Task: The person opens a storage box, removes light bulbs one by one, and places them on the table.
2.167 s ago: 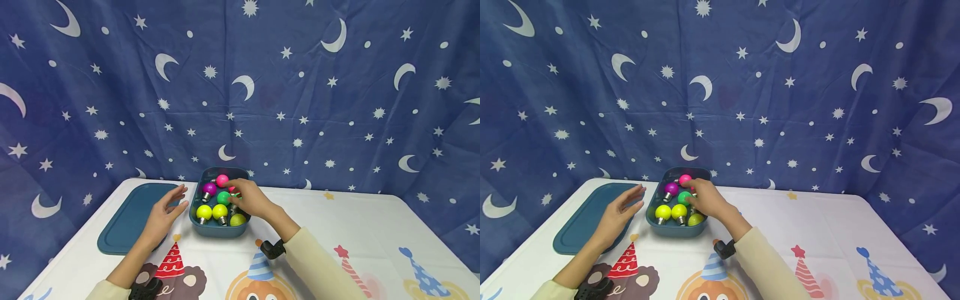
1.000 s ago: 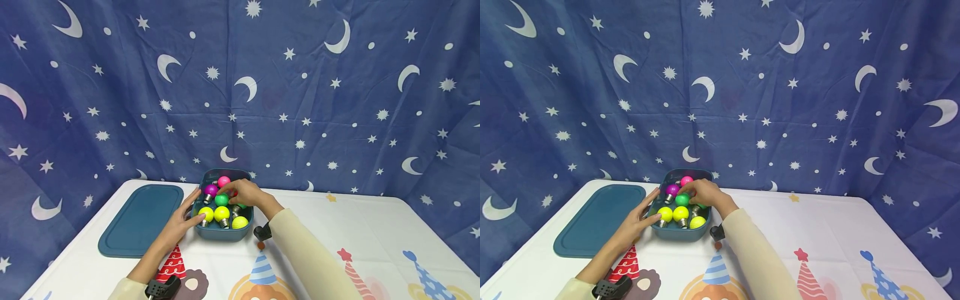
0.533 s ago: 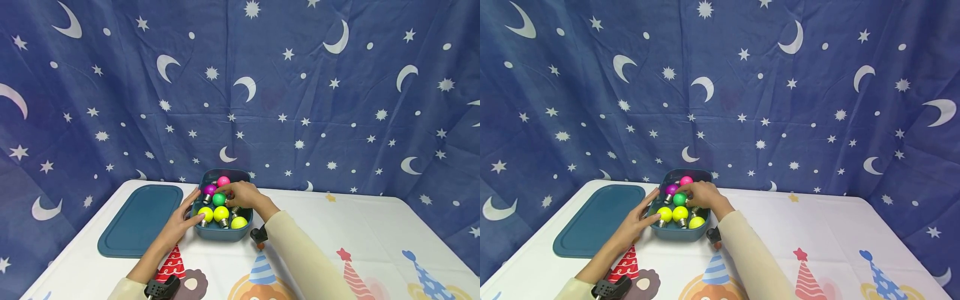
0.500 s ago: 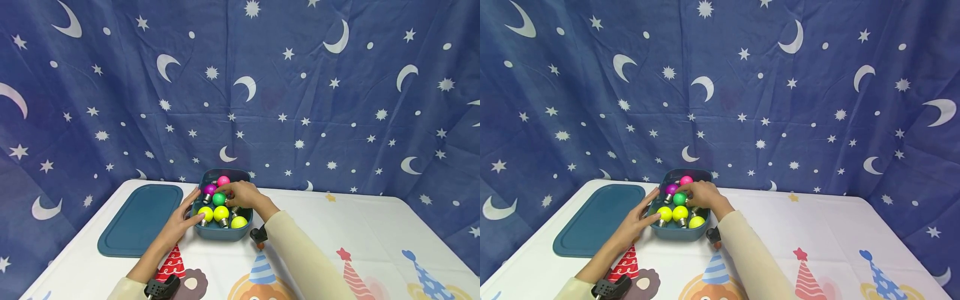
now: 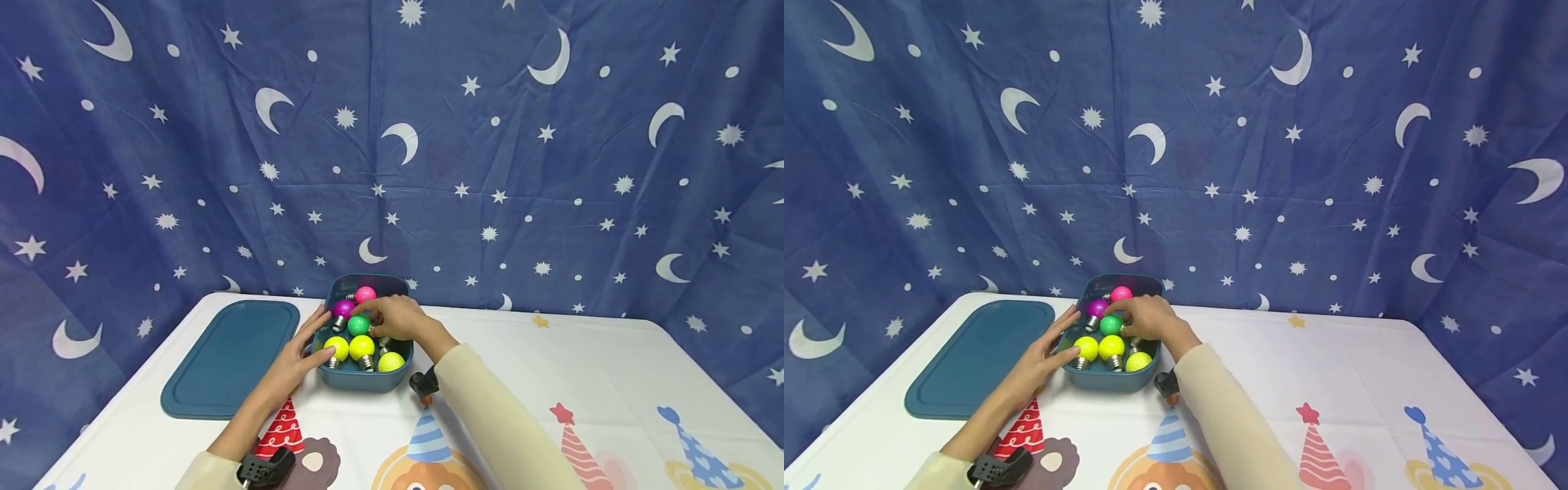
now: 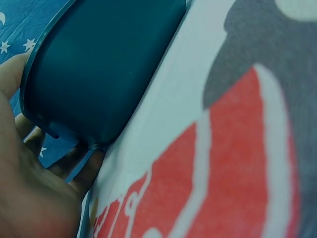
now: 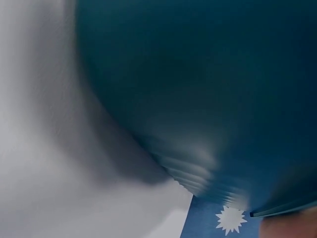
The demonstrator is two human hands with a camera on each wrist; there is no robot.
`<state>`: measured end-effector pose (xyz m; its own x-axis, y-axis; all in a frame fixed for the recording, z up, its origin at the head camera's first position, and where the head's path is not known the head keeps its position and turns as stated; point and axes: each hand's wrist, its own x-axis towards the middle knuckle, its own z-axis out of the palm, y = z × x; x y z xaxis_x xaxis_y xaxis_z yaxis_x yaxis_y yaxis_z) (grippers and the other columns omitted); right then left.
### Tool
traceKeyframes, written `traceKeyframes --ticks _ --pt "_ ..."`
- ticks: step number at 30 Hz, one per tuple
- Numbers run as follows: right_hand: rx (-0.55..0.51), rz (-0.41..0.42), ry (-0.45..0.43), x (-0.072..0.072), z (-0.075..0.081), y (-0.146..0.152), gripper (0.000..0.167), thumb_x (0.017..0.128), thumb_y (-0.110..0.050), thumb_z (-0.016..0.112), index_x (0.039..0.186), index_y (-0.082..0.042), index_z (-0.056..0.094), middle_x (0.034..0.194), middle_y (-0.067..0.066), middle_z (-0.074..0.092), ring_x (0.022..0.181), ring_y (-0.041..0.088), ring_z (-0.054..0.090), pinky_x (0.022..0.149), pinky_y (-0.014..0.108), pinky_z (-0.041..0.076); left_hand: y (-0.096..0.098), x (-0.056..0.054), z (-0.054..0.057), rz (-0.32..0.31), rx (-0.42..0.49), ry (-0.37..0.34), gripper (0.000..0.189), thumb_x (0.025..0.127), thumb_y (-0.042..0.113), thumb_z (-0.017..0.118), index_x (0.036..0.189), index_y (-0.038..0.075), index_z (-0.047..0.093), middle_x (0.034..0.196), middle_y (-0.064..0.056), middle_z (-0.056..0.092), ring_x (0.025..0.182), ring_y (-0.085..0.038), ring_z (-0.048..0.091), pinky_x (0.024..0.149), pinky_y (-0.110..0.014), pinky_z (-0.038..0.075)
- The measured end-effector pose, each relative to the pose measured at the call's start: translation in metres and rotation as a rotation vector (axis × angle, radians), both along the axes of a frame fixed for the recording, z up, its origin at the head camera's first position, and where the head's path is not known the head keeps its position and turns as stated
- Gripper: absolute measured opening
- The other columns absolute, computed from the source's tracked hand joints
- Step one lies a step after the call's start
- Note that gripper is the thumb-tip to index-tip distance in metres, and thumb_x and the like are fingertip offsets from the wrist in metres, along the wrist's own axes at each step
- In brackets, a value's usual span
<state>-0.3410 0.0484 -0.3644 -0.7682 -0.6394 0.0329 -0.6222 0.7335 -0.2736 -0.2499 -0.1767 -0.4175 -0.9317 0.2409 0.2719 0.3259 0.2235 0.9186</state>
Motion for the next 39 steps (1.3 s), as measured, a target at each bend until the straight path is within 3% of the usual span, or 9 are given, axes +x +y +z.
traceKeyframes --ticks 8,14,24,30,39 --pt "-0.074 0.008 -0.020 -0.001 -0.001 0.001 0.044 0.087 -0.023 0.072 0.127 -0.037 0.061 0.105 -0.006 0.069 0.091 0.010 0.063 0.079 0.031 0.049 0.000 0.002 0.001 0.002 0.009 0.005 0.064 0.092 0.023 0.063 0.149 0.014 0.035 0.159 -0.001 0.013 0.144 -0.030 0.006 0.111 -0.059 0.010" --pt "-0.306 0.040 -0.063 0.002 -0.002 0.010 0.045 0.088 -0.013 0.070 0.129 -0.028 0.062 0.108 0.001 0.068 0.092 0.014 0.064 0.074 0.026 0.053 0.002 0.003 0.002 -0.002 0.001 -0.001 0.064 0.092 0.024 0.063 0.149 0.014 0.035 0.159 0.000 0.013 0.144 -0.030 0.006 0.111 -0.059 0.010" --pt "-0.654 0.026 -0.034 0.019 -0.006 0.025 0.048 0.086 -0.011 0.071 0.132 -0.022 0.060 0.103 0.002 0.069 0.090 0.012 0.066 0.075 0.029 0.054 0.000 0.002 0.001 0.002 0.012 0.006 0.064 0.092 0.022 0.063 0.149 0.013 0.035 0.159 -0.002 0.012 0.144 -0.031 0.006 0.111 -0.059 0.011" --pt "-0.758 -0.068 -0.049 0.031 -0.005 0.039 0.049 0.086 -0.011 0.072 0.130 -0.028 0.060 0.095 -0.002 0.070 0.087 0.013 0.066 0.073 0.031 0.055 0.000 0.001 -0.001 0.008 0.011 0.012 0.064 0.092 0.023 0.064 0.149 0.014 0.036 0.159 -0.001 0.013 0.144 -0.031 0.008 0.111 -0.059 0.012" --pt "-0.880 -0.340 -0.038 0.040 -0.006 0.054 0.049 0.082 -0.017 0.075 0.129 -0.025 0.062 0.089 0.000 0.071 0.080 0.013 0.067 0.072 0.033 0.055 -0.002 0.002 -0.003 -0.024 -0.002 0.061 0.062 0.096 0.020 0.058 0.151 0.011 0.031 0.159 -0.001 0.012 0.145 -0.029 0.006 0.109 -0.062 0.010"
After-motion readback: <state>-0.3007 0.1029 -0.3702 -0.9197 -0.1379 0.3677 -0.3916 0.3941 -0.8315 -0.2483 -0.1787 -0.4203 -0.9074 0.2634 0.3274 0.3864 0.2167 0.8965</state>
